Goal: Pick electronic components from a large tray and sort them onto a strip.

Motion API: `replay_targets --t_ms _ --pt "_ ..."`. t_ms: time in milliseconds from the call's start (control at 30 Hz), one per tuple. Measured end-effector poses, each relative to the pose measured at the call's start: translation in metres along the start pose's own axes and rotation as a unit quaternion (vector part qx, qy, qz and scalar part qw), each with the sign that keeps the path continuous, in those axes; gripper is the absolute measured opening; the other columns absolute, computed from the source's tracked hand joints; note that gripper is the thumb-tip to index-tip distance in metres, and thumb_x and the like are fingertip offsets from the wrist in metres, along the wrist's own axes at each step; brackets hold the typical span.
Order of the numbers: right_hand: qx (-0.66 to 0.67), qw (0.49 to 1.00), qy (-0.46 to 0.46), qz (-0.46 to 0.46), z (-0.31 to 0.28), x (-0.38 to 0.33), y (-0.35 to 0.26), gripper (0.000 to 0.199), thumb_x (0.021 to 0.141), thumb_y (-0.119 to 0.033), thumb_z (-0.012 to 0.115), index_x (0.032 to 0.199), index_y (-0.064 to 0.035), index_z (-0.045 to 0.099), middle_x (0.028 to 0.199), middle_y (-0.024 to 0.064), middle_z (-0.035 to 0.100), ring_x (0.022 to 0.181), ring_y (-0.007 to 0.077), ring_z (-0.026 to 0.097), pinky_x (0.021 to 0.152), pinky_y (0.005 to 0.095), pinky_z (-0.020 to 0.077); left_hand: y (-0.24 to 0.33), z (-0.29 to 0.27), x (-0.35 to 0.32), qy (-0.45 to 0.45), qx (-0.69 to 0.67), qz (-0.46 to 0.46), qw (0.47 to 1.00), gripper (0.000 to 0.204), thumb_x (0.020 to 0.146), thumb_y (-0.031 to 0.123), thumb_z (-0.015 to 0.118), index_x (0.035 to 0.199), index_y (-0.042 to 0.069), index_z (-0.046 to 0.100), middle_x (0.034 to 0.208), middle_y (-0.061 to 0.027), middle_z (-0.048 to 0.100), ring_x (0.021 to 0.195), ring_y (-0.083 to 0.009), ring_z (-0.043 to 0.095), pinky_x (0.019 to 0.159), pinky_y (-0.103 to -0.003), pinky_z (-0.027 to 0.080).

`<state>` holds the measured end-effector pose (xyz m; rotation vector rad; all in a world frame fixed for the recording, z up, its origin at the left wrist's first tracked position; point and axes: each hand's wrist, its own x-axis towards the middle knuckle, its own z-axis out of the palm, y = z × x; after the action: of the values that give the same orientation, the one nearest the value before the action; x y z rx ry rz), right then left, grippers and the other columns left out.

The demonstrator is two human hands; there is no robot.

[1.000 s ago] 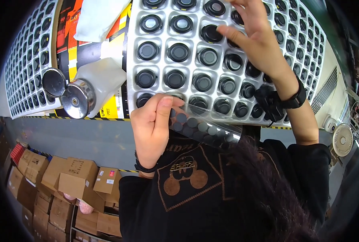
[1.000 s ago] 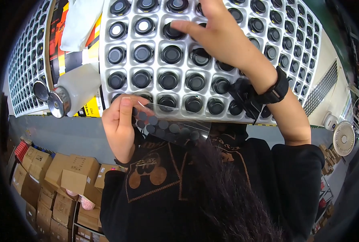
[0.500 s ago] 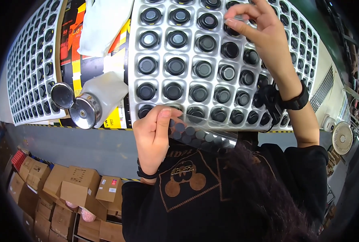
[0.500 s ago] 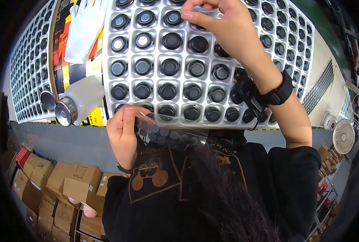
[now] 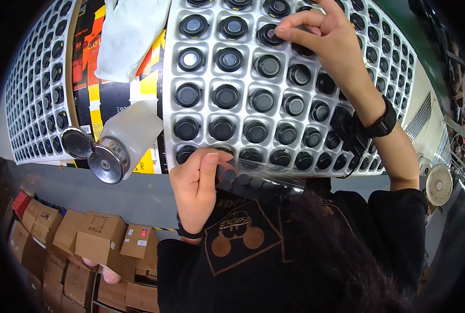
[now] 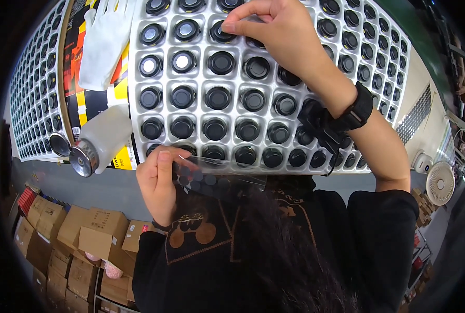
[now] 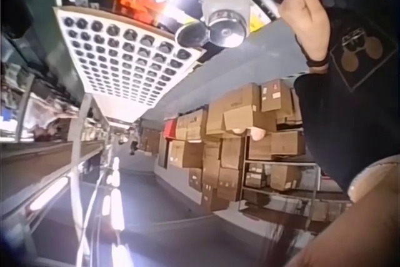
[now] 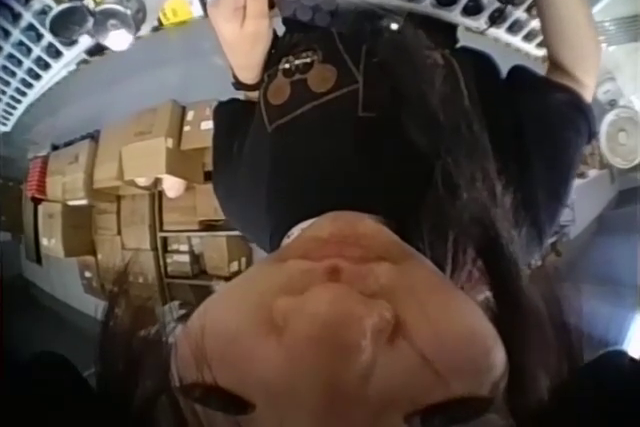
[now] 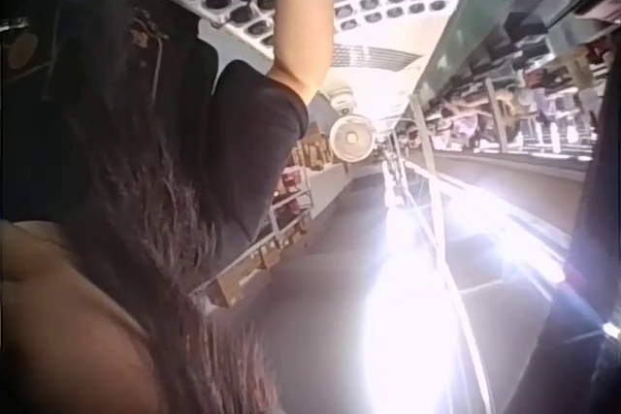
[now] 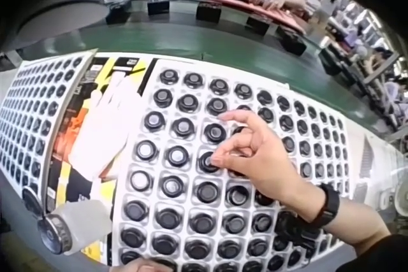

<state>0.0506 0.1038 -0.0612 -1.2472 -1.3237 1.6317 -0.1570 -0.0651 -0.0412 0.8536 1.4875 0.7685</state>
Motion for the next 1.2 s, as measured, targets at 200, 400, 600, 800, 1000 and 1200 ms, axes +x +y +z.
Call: replay_targets --t_ms 200,400,600,800,1000,1200 --pt "0.004 1.000 0.007 -0.017 -0.003 0.001 0.002 0.049 0.079 0.010 0.059 0.121 -0.0020 0.036 0.081 0.0076 0.062 0.077 0.0108 0.060 0.071 0.0205 0.0479 0.000 0.000 0.002 -0.007 0.008 0.002 1.000 0.032 0.094 0.022 0.042 0.085 -0.003 0.061 0.065 -0.0089 0.062 0.057 -0.0101 0.056 0.053 -0.021 0.042" --pt "-0.010 1.000 0.004 -0.021 0.000 -0.002 0.002 0.050 0.078 0.009 0.060 0.120 -0.0020 0.037 0.079 0.0064 0.061 0.075 0.0101 0.059 0.071 0.0209 0.0469 0.006 0.001 0.001 -0.011 0.027 0.007 1.000 0.036 0.095 0.024 0.040 0.084 -0.003 0.060 0.065 -0.0093 0.062 0.057 -0.0112 0.055 0.053 -0.022 0.041" --pt "-0.139 0.989 0.015 -0.045 -0.002 0.002 0.008 0.070 0.071 0.005 0.069 0.130 -0.0101 0.036 0.093 0.0070 0.055 0.072 0.0050 0.052 0.074 0.0167 0.0408 0.002 -0.004 0.000 -0.015 0.030 0.014 0.999 0.035 0.095 0.022 0.039 0.083 -0.003 0.060 0.065 -0.0092 0.062 0.055 -0.0096 0.053 0.051 -0.021 0.039" --pt "-0.301 0.937 0.029 -0.177 0.005 0.002 0.008 0.049 0.075 0.004 0.065 0.120 -0.0082 0.049 0.093 -0.0008 0.053 0.068 0.0025 0.040 0.066 0.0150 0.0352 0.000 -0.005 0.002 -0.010 0.043 0.030 0.999 0.034 0.094 0.021 0.040 0.082 -0.004 0.060 0.064 -0.0085 0.062 0.051 -0.0078 0.050 0.047 -0.020 0.036" --pt "-0.201 0.974 0.031 -0.096 -0.015 0.001 -0.004 0.031 0.080 -0.002 0.063 0.110 -0.0047 0.057 0.094 -0.0010 0.052 0.071 0.0031 0.039 0.065 0.0168 0.0346 -0.003 -0.005 0.001 -0.002 0.022 0.028 0.999 0.033 0.094 0.020 0.041 0.081 -0.004 0.061 0.063 -0.0073 0.061 0.050 -0.0072 0.049 0.047 -0.020 0.035" --pt "-0.236 0.968 0.043 -0.074 -0.046 0.008 -0.004 0.013 0.081 -0.009 0.064 0.093 -0.0030 0.065 0.095 -0.0018 0.051 0.072 0.0039 0.040 0.067 0.0179 0.0345 0.000 -0.007 0.001 -0.007 0.046 0.025 0.999 0.032 0.094 0.020 0.041 0.082 -0.002 0.061 0.062 -0.0067 0.061 0.050 -0.0071 0.049 0.047 -0.020 0.035"
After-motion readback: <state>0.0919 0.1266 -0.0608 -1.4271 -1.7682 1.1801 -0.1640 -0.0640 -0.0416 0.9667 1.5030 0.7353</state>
